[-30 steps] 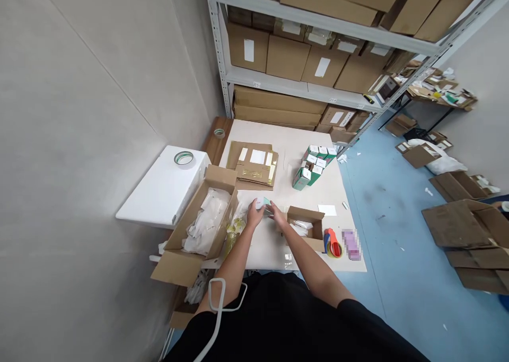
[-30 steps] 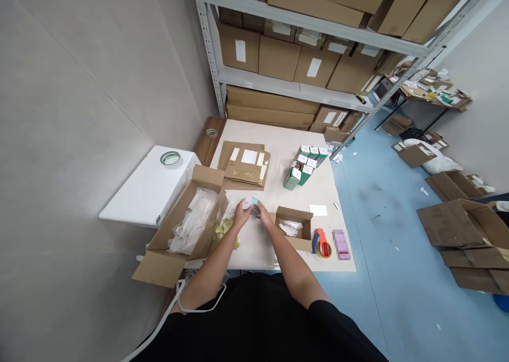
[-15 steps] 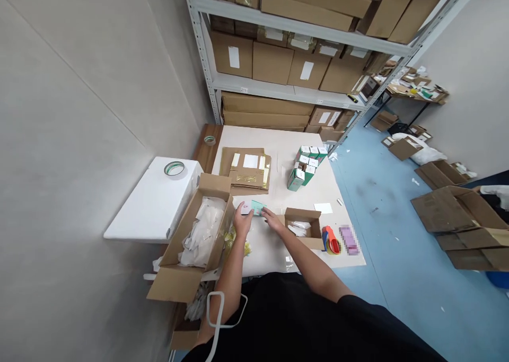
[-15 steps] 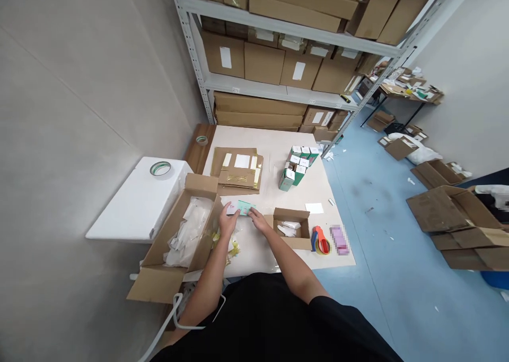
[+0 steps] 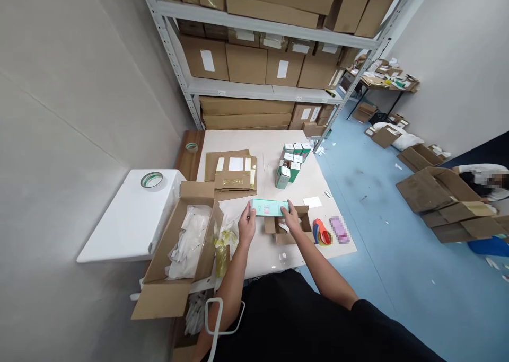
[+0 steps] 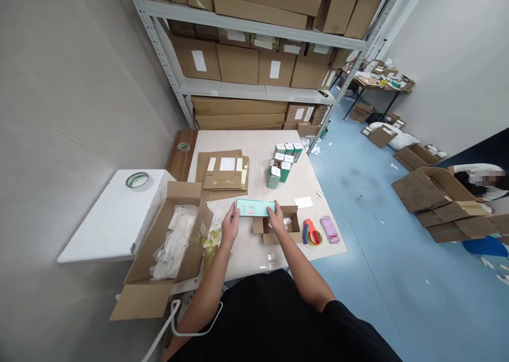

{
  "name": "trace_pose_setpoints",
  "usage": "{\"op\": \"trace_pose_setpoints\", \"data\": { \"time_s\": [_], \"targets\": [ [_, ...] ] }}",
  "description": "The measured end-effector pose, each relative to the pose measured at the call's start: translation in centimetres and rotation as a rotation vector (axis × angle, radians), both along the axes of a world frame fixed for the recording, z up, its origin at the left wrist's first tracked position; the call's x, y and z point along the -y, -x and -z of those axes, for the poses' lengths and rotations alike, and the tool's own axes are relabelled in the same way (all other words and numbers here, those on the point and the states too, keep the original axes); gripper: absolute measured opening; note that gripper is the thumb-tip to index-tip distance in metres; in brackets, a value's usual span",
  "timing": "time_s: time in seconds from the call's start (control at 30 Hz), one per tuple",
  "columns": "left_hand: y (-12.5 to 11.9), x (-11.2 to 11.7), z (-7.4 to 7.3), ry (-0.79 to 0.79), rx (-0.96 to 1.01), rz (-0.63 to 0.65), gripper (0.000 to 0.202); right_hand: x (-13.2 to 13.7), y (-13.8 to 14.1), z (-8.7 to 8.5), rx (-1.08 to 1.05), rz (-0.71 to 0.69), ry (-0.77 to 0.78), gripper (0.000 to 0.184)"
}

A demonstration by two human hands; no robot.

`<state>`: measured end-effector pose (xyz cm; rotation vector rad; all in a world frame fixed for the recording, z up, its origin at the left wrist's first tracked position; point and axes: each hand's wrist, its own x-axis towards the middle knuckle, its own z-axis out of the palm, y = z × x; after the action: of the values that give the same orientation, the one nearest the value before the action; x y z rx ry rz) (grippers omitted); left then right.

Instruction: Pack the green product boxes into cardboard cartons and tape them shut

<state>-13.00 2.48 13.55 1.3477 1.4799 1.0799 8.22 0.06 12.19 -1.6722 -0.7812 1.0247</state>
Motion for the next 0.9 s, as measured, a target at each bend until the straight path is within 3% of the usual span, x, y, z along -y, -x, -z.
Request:
{"op": "trace_pose_setpoints", "data": {
  "time_s": [0.27, 0.43, 0.67, 0.9],
  "targets": [
    [-6.3, 1.5, 2.7, 0.067, -0.072, 0.279, 0.054, 4.8, -6.4, -1.1, 0.207, 0.112, -0.008, 0.079],
    [-9.1, 2.7, 4.4, 0.158, -0.069, 0.377, 0.055, 6.6, -9.1, -0.7, 0.211, 0.137, 0.026, 0.077],
    [-9.5, 3.6, 7.1, 0.151, -0.186, 0.257, 0.069, 6.9, -14.0, 1.8, 0.08, 0.182, 0.02, 0.084],
    [-10.1, 4.4, 7.9, 0.049, -0.39, 0.378, 0.052, 7.8, -15.6, 3.4, 0.024, 0.096, -0.053, 0.079]
  ]
}}
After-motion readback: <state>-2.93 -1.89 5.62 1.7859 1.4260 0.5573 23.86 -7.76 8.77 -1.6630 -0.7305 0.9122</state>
